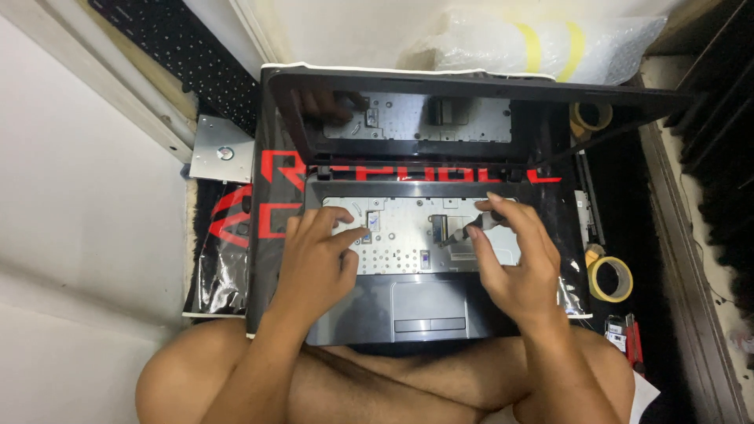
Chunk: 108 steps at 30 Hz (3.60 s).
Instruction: The person uses a screwdriver to pry and unscrew the laptop keyboard, then lifts it off to reveal the internal components. They proceed to disconnect the keyboard ribbon cable and remove a small internal component from the chassis.
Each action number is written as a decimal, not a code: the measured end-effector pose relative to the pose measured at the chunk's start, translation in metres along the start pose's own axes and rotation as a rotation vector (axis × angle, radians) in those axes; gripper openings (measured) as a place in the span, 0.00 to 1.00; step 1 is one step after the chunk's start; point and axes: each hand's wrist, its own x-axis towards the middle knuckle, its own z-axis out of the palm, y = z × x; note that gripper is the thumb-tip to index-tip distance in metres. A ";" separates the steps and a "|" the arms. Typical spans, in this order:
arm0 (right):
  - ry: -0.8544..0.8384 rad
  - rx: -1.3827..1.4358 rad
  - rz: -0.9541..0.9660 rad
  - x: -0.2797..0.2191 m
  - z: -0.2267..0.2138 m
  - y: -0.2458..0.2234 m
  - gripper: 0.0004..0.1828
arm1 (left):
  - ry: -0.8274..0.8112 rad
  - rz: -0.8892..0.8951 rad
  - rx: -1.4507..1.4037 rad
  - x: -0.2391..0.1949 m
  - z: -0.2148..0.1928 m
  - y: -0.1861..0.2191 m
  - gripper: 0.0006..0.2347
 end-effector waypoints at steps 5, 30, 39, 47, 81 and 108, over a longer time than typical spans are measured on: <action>0.168 0.127 0.077 -0.029 0.008 0.039 0.26 | 0.003 -0.008 0.002 -0.001 0.003 0.001 0.13; 0.013 0.408 -0.007 -0.004 0.007 0.012 0.15 | -0.006 -0.080 -0.026 0.004 -0.001 0.006 0.19; 0.123 0.348 0.024 -0.012 0.007 0.017 0.14 | 0.081 -0.111 -0.061 0.004 0.004 0.007 0.14; 0.135 0.416 -0.022 -0.017 0.009 0.022 0.15 | 0.022 0.065 -0.054 0.022 0.004 0.036 0.14; 0.029 0.310 -0.154 -0.031 0.006 0.005 0.09 | 0.090 0.200 -0.391 0.048 0.057 0.090 0.15; 0.071 0.218 -0.119 -0.038 0.005 0.010 0.17 | 0.032 0.188 -0.364 0.040 0.063 0.083 0.07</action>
